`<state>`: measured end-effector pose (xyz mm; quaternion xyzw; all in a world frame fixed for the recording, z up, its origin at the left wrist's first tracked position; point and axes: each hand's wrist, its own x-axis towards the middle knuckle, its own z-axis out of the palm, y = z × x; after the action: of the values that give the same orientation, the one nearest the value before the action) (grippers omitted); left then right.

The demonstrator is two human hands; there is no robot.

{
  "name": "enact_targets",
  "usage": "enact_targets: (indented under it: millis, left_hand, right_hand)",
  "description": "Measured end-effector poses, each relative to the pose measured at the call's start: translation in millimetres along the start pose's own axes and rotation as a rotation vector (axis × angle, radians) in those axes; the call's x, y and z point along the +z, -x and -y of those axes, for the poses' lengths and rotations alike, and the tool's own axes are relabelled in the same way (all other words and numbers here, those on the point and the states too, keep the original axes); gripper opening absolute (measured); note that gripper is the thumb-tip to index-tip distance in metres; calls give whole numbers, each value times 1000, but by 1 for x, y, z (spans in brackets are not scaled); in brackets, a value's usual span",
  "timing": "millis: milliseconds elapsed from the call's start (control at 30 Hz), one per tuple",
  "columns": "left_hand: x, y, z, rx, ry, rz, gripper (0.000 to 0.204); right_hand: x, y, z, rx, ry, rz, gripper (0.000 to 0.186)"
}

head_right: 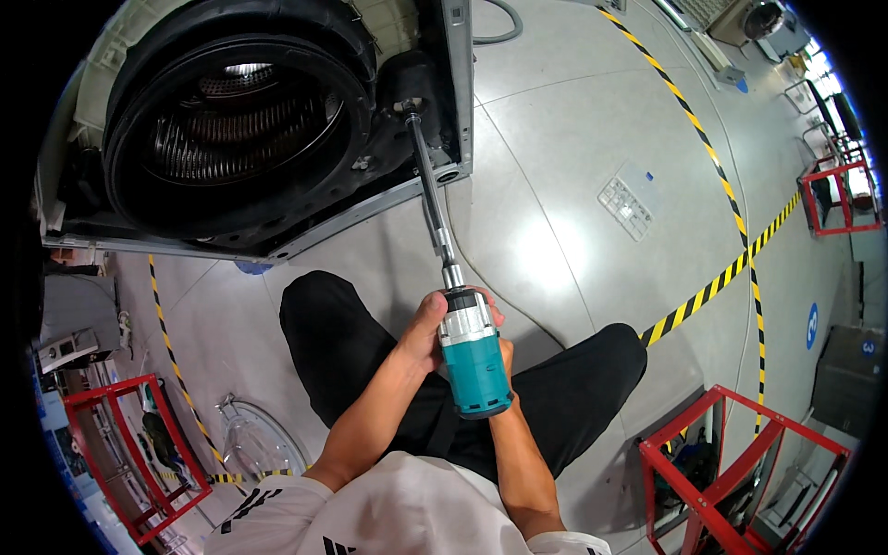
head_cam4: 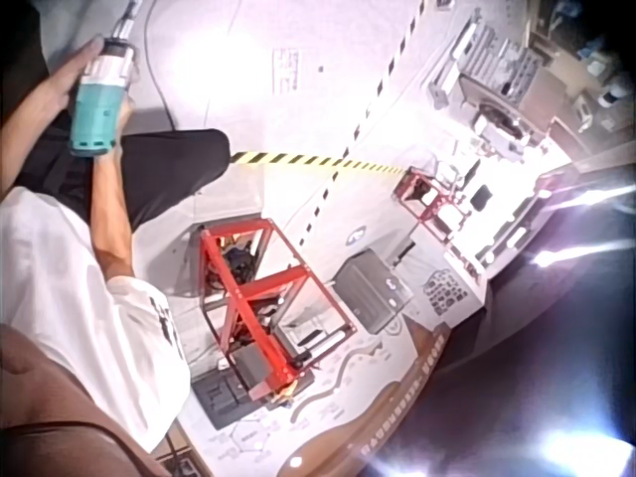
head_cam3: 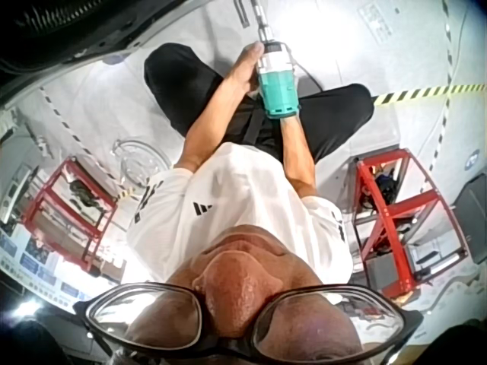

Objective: The person uses a power driver to unscrew fasteners from the internal components of a washing machine, then sets the tool on a mobile cart and points at internal wires and connectors by hand.

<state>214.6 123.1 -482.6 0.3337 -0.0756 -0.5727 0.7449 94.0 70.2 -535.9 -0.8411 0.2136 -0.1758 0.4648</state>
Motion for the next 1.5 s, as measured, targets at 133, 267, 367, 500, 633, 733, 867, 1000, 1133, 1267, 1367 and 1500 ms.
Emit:
enact_targets:
  millis: [133,267,367,500,633,733,867,1000,1133,1267,1367,1500]
  left_hand:
    - [1,0,0,5,21,-5,75]
    - [2,1,-1,9,54,-2,66]
    - [4,0,-4,4,2,-16,74]
    - [6,0,-5,-7,-24,-34,78]
    - [3,1,-3,12,-20,-28,78]
    - [2,1,-2,12,-12,-28,78]
    - [3,0,-2,11,-11,-19,78]
    - [4,0,-4,11,-27,-8,76]
    - [3,0,-4,17,-21,3,71]
    - [2,2,-3,20,-5,16,64]
    - [3,4,-1,19,-63,22,68]
    - [4,7,7,0,-61,34,70]
  right_hand:
    - [2,4,-2,4,-9,-14,11]
    - [-4,3,7,99,59,104,13]
    - [-6,0,14,124,-23,53,13]
    - [-4,-1,14,128,-122,8,12]
    - [-3,-2,15,107,-116,7,11]
    - [-6,-3,17,80,-70,34,10]
    - [-7,-4,24,230,-269,8,11]
    - [-6,-5,27,368,-386,-28,13]
    - [-7,-4,27,389,-419,-15,14]
    - [-6,0,26,288,-276,-38,13]
    - [-8,5,27,273,-131,-62,5]
    - [-11,14,20,330,-162,-50,6]
